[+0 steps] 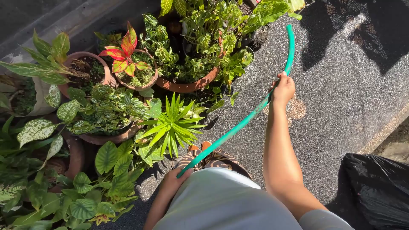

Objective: Watering a row of potted plants in an outdoor garden using a green garden hose.

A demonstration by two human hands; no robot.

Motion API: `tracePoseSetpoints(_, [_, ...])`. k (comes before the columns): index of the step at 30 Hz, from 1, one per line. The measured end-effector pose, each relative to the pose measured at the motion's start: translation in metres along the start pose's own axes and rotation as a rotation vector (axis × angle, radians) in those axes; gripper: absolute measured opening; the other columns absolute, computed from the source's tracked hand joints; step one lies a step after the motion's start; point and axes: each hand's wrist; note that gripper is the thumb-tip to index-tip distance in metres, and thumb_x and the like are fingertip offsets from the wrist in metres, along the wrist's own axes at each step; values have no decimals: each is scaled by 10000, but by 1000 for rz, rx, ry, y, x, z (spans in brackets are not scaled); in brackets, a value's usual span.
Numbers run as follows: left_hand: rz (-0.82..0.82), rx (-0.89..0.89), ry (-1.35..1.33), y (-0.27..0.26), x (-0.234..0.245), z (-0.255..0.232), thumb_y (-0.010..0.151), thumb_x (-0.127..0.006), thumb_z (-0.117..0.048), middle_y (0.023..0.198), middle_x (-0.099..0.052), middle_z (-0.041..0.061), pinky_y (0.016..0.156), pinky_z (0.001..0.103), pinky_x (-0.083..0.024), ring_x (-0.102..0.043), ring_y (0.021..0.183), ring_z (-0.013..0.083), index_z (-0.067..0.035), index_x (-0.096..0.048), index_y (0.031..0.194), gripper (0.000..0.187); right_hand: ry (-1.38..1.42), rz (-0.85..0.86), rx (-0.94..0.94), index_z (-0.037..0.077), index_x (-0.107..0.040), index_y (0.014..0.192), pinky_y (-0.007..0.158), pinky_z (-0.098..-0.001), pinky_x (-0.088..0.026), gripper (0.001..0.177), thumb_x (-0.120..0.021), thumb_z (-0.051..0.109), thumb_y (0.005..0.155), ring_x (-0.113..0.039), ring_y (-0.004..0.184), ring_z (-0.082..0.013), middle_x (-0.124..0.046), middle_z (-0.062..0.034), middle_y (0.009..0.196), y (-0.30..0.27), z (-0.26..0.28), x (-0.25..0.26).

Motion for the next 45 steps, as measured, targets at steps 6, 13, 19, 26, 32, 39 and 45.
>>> tracePoseSetpoints(6, [-10,-7,-61,-11,3,-8,825,-565,-651,888,-755,25,717,296,-445,-681,853,168,-241,-817,1077,543,6,4,-25,131,-626,841,413,-238,-387,260,-578,292,1040,-547,491,-84,-563,-7,610,3,-14,4])
tracePoseSetpoints(13, [-7,7,-52,-11,1,-2,808,-557,-675,900,-760,19,707,282,-444,-677,844,154,-236,-820,1093,586,-22,16,63,130,-596,878,422,-228,-434,263,-547,324,1048,-596,526,-87,-590,-4,720,-11,-1,6])
tracePoseSetpoints(19, [-12,11,-108,-17,1,-2,822,-580,-616,1126,-818,9,862,312,-523,-733,1062,182,-270,-803,1207,563,113,73,43,129,-572,901,405,-276,-466,237,-525,310,1047,-499,477,-105,-485,-22,600,-25,18,-8])
tracePoseSetpoints(26, [-41,1,-65,-20,-2,1,813,-576,-654,937,-793,9,737,306,-467,-702,886,169,-274,-823,1108,541,3,146,65,144,-611,899,399,-254,-468,223,-549,293,1052,-526,490,-87,-548,10,636,-41,45,-17])
tracePoseSetpoints(32, [-69,-34,-82,-9,-8,13,810,-589,-653,898,-791,7,724,300,-473,-703,864,150,-262,-831,1103,544,-60,183,127,135,-621,926,414,-244,-473,245,-546,324,1064,-517,487,-89,-557,16,638,-55,62,-24])
tracePoseSetpoints(39, [-61,-4,-105,-14,-7,11,791,-593,-665,822,-773,30,676,287,-435,-663,786,144,-243,-850,1085,575,-30,162,158,140,-623,934,422,-235,-466,248,-541,339,1059,-521,502,-78,-559,23,633,-60,60,-23])
tracePoseSetpoints(45, [-44,29,25,10,-18,28,815,-530,-719,919,-765,17,716,307,-451,-695,877,173,-276,-819,1068,587,-23,193,198,133,-602,884,399,-247,-418,257,-586,318,1063,-479,462,-83,-530,13,611,-43,35,-21])
Point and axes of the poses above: each hand's wrist, its own y-axis towards the middle knuckle, its own x-axis out of the back of the hand, z = x × y
